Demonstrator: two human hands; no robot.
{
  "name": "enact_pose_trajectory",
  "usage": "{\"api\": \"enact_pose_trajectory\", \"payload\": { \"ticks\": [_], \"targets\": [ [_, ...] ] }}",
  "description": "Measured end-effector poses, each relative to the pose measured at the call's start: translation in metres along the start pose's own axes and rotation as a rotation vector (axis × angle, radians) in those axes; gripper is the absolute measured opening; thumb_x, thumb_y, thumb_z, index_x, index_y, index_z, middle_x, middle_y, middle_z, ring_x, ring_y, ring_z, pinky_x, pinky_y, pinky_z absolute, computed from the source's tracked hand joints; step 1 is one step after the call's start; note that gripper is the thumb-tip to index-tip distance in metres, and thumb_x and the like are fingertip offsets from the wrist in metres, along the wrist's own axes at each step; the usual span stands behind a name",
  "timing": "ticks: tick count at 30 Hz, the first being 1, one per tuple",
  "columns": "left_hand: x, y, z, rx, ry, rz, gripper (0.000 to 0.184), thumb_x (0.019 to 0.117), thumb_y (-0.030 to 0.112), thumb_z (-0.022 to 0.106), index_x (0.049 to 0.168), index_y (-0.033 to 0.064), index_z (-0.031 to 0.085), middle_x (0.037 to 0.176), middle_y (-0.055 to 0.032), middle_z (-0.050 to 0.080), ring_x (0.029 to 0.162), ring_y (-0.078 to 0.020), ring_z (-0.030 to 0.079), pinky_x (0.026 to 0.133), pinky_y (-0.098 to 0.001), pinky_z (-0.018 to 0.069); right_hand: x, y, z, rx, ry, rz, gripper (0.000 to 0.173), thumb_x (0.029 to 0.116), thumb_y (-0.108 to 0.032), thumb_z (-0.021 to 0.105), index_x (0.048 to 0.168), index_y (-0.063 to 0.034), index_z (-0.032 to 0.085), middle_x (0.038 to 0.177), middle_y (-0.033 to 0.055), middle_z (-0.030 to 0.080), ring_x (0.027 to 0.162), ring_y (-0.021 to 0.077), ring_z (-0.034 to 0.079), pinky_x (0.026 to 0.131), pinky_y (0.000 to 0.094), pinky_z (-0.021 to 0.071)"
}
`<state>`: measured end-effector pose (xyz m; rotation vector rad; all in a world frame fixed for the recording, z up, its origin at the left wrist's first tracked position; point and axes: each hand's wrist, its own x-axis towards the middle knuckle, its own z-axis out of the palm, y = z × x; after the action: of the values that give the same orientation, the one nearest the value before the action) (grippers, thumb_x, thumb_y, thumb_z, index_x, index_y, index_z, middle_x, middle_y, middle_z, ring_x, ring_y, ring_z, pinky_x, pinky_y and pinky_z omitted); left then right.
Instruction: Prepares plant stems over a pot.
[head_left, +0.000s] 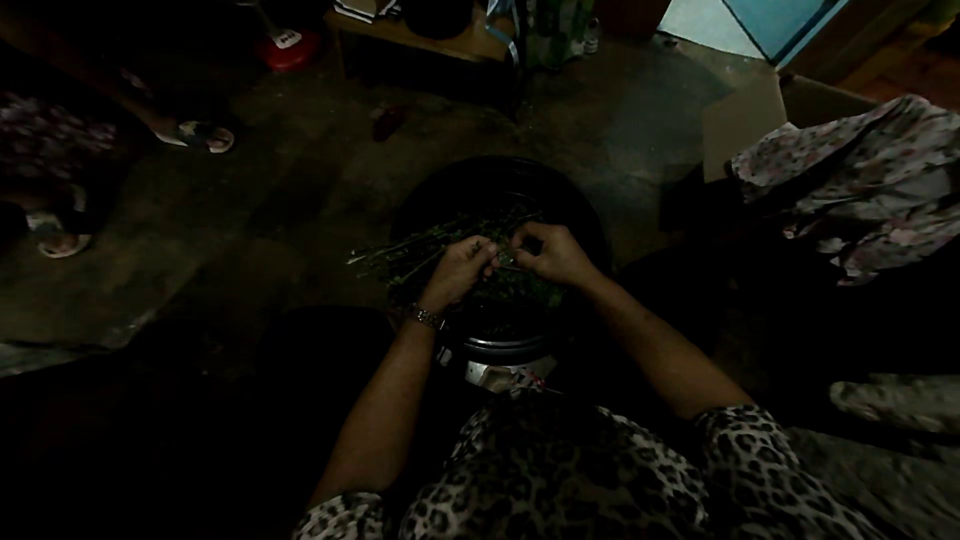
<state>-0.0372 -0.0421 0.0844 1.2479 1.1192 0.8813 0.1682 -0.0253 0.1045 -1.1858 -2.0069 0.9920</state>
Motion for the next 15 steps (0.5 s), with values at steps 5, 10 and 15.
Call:
{"api": "enact_pose_trajectory", "payload": {
  "ticks": [5,10,15],
  "targets": [
    [0.0,0.007,-0.008,0.131,0.081,-0.041,0.018,0.1095,0.02,0.048,0.109,0.0081,0.061,0.078,0.0031,0.058,0.056,-0.0015,0.046,0.051,-0.0159,0.0387,0.004,0.003,-0.017,0.005,0.032,0.107,0.013,0.0904,-0.006,0.068,0.101,0.0014,0.07,0.095,0.0138,0.069,0.083,0.0205,0.066,0.076,0.0409,0.0561],
    [0.0,0.005,-0.012,0.093,0.116,0.012,0.016,0.1087,0.016,0.049,0.103,0.0088,0.062,0.074,0.005,0.055,0.055,0.0002,0.043,0.05,-0.0137,0.036,0.004,-0.002,-0.031,0.077,0.031,0.175,0.009,0.0903,-0.004,0.069,0.098,-0.0008,0.069,0.085,0.0065,0.064,0.072,0.0104,0.058,0.067,0.03,0.0511],
    [0.014,-0.007,-0.022,0.095,0.132,0.039,0.019,0.1088,0.018,0.048,0.107,0.0042,0.062,0.077,0.0042,0.056,0.06,-0.0013,0.046,0.056,-0.0172,0.0412,0.003,-0.002,-0.039,0.076,0.04,0.186,0.008,0.0901,-0.003,0.068,0.098,-0.0016,0.068,0.084,0.0049,0.063,0.07,0.0081,0.056,0.065,0.027,0.05]
  ]
}}
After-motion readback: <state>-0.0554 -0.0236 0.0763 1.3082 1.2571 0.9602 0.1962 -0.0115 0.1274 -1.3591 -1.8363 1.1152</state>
